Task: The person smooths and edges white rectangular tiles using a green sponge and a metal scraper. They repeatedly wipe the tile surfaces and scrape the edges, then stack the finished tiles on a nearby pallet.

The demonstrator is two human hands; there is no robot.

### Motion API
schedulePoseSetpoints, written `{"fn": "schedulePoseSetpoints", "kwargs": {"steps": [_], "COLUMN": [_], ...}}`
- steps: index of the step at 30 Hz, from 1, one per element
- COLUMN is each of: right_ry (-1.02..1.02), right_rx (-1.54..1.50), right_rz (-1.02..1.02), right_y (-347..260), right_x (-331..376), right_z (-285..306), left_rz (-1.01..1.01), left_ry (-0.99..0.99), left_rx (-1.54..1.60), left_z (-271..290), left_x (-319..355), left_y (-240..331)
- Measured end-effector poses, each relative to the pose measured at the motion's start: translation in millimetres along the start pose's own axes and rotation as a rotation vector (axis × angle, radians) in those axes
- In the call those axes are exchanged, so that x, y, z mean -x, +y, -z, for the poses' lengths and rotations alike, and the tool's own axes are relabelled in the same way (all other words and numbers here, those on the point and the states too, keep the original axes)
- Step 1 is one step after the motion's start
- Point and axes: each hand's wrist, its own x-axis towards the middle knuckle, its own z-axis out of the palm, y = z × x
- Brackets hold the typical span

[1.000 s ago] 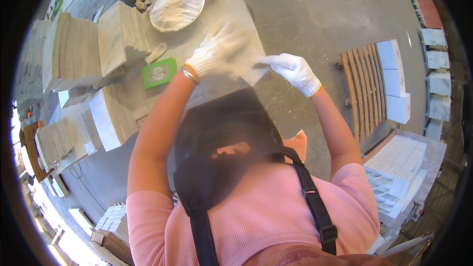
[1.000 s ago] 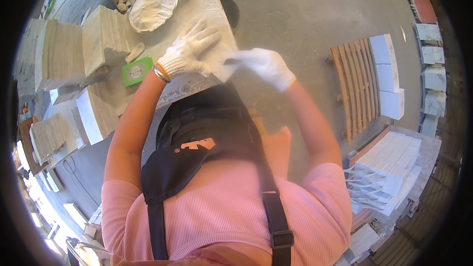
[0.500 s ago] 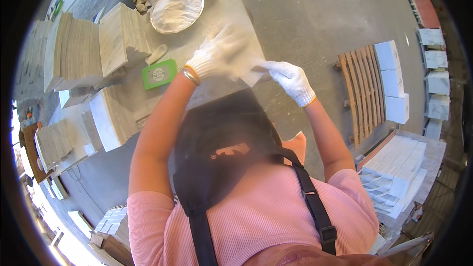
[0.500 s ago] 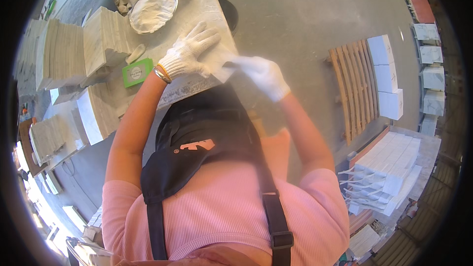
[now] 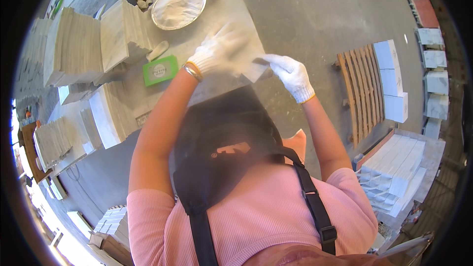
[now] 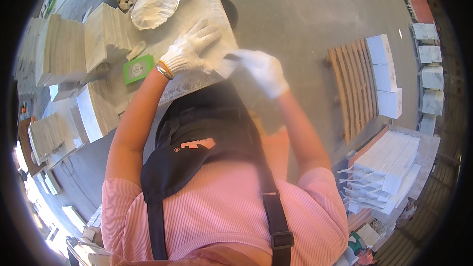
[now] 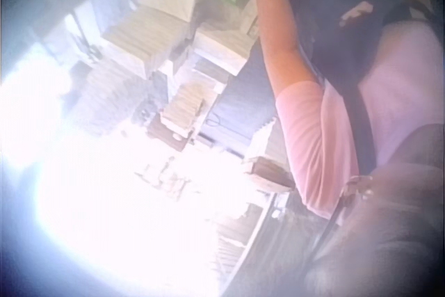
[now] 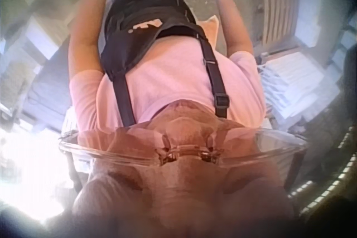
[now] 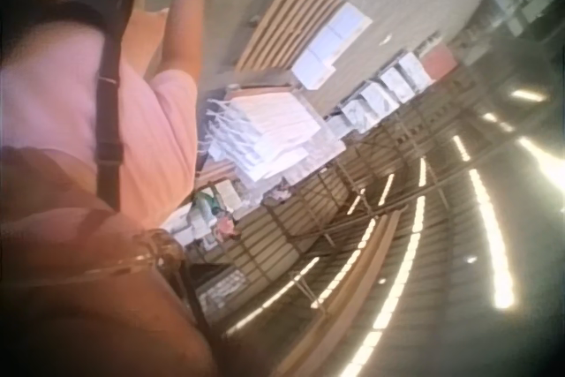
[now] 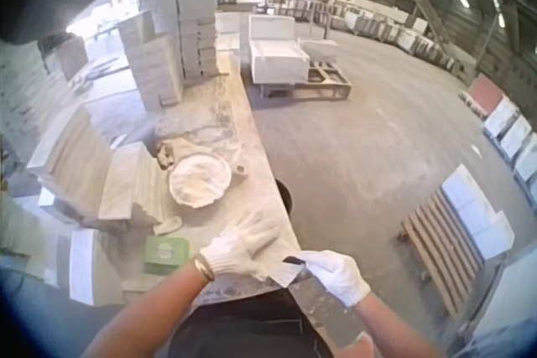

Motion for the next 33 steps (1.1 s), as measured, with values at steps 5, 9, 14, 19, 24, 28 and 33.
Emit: {"fn": "schedulePoseSetpoints", "kwargs": {"steps": [5,9,14,19,24,28,33], "right_ry": [0.119,0.046,0.189,0.022,0.140,0.222,0.279], "right_rx": [-0.136,-0.170,-0.315,-0.302,-0.567,-0.628,-0.686], "right_rz": [-0.138,-0.135,-0.281,-0.336,-0.507,-0.496,-0.463], "right_y": [-2,-8,-8,-27,-35,-36,-31], "right_x": [4,24,14,32,39,35,35], "right_z": [-19,-27,-21,-27,-7,1,-8], "left_rz": [0.003,0.037,0.049,0.079,0.068,0.152,0.070], "left_ry": [0.018,0.023,0.072,0.091,0.203,0.159,0.184], "left_rx": [-0.020,-0.024,-0.022,-0.020,-0.043,-0.164,-0.149], "left_z": [2,1,-6,-12,-16,-19,-25], "left_x": [-1,0,-1,1,1,6,-3], "left_y": [4,6,8,6,12,34,47]}}
